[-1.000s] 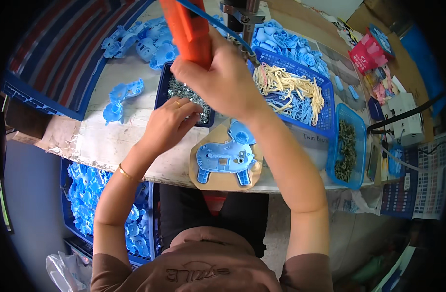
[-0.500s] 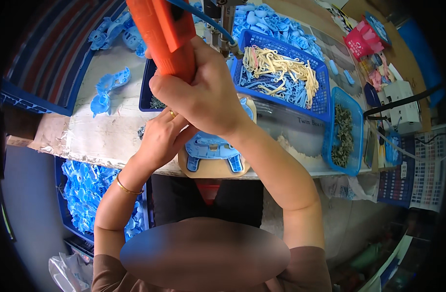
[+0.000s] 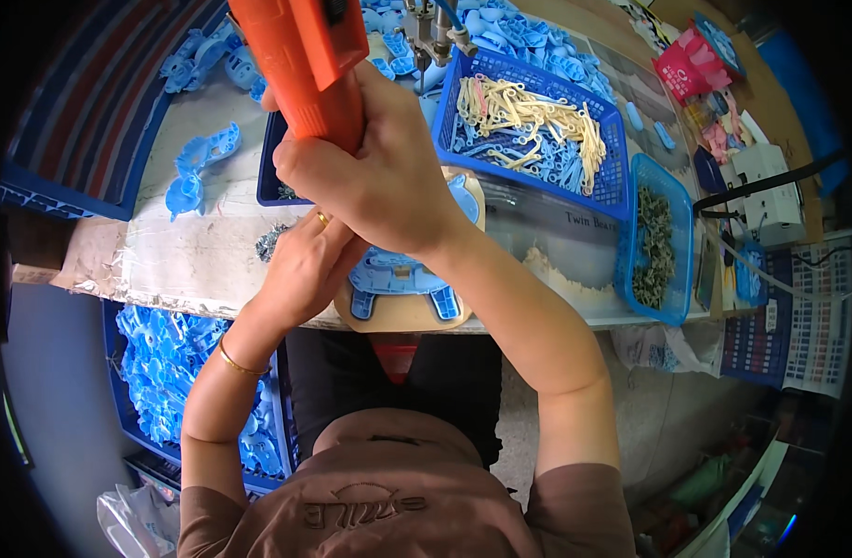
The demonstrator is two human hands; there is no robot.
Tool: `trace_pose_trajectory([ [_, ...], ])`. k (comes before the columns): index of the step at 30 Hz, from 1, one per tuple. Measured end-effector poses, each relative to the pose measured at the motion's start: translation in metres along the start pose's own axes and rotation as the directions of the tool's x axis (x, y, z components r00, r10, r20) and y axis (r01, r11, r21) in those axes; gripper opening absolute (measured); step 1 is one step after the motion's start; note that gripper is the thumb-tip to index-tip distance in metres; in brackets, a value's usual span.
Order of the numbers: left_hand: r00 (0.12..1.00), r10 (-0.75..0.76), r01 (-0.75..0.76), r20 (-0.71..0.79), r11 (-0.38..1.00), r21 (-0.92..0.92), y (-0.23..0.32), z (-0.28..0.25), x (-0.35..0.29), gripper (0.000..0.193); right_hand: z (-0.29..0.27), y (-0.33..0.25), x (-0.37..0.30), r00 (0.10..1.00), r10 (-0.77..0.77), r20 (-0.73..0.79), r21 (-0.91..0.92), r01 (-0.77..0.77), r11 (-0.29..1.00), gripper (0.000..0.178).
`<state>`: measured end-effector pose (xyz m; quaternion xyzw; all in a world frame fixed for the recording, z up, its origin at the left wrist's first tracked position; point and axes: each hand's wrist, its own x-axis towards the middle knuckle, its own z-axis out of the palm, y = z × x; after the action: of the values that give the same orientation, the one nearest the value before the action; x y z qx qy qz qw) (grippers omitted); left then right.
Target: Assembling blue toy game controller shells using small plastic components and a specialized electric screwdriver.
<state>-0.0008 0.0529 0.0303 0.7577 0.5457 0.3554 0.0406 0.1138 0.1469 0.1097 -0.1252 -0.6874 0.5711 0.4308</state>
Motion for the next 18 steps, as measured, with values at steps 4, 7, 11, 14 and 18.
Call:
trace_pose_trajectory([
  [4,0.999,0.036,-0.036,0.024,0.999,-0.007,0.001,0.003,-0.006,0.016,0.0,-0.002,-0.004,0.998,0.048,0.047,0.07,-0.051,0.996,0.038],
  [7,0.997,0.073,-0.073,0.012,0.997,0.007,0.001,0.001,-0.006,0.016,0.002,-0.004,-0.006,0.995,0.077,0.063,0.111,-0.084,0.99,0.038],
  [11,0.997,0.073,-0.073,0.023,0.997,0.006,0.0,0.001,-0.009,0.016,0.004,-0.008,-0.007,0.991,0.12,0.065,0.155,-0.129,0.979,0.039],
  [14,0.998,0.042,-0.042,0.045,0.999,0.003,0.002,0.001,-0.011,0.016,0.002,-0.003,-0.01,0.995,0.074,0.074,0.123,-0.083,0.989,0.039],
  [18,0.997,0.069,-0.07,0.033,0.997,0.022,0.001,0.002,-0.012,0.017,0.004,0.001,-0.012,0.998,0.041,0.051,0.107,-0.046,0.993,0.039],
])
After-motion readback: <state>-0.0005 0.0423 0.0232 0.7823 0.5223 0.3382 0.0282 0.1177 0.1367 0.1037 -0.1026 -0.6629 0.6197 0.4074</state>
